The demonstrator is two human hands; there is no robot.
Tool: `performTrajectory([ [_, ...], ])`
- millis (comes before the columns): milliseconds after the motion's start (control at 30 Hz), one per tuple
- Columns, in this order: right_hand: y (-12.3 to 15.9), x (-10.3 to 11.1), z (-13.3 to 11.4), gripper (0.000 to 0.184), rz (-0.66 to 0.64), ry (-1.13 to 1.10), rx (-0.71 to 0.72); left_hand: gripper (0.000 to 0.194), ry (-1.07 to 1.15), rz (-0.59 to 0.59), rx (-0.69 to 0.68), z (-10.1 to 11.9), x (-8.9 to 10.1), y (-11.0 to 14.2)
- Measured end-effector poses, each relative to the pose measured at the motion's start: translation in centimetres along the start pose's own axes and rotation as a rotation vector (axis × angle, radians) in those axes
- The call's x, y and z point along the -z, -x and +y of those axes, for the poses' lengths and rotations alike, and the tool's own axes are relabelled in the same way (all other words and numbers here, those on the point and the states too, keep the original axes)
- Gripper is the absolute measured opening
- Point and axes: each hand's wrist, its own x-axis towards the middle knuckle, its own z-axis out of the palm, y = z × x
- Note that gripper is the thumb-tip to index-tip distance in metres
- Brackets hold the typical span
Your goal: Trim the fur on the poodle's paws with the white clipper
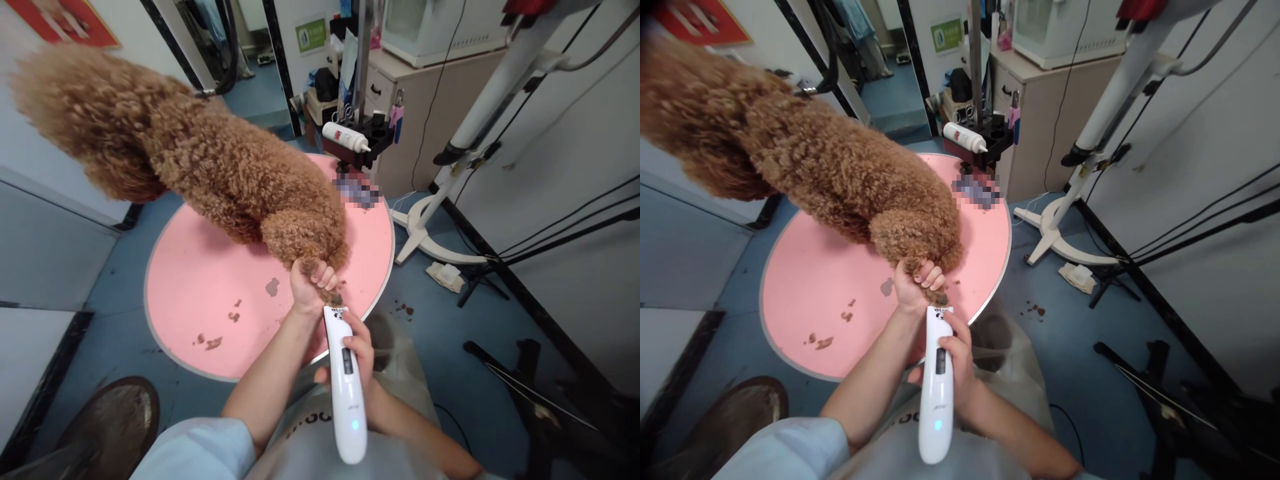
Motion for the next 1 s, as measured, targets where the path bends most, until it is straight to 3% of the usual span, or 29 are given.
performTrajectory([
  [100, 0.8, -0.3, 0.5, 0.064, -0.04, 0.001, 0.053, 0.05, 0.0, -0.005, 0.007, 0.0, -0.2, 0.2],
  [267, -0.7, 1.3, 0.3, 0.07, 0.12, -0.08, 0.049, 0.04, 0.053, -0.054, 0.014, 0.3, 0.4, 0.4],
  [433, -3.0, 3.5, -0.5, 0.042, -0.007, -0.273, -0.211, 0.031, 0.117, -0.116, 0.058, 0.8, 1.1, 0.5],
  [567, -3.7, 3.5, -0.6, 0.033, 0.006, -0.424, -0.372, 0.025, 0.125, -0.14, 0.066, 1.1, 1.2, 0.6],
  [733, -3.6, 3.1, 0.3, 0.036, 0.046, -0.463, -0.496, 0.023, 0.097, -0.147, 0.051, 1.1, 1.2, 0.5],
  [867, -3.7, 2.6, 0.6, 0.036, 0.073, -0.479, -0.486, 0.029, 0.046, -0.09, 0.02, 0.9, 1.1, 0.4],
  [1000, -3.5, 2.0, 0.9, 0.038, 0.08, -0.684, -0.591, 0.033, 0.026, -0.036, -0.017, 0.9, 0.9, 0.3],
])
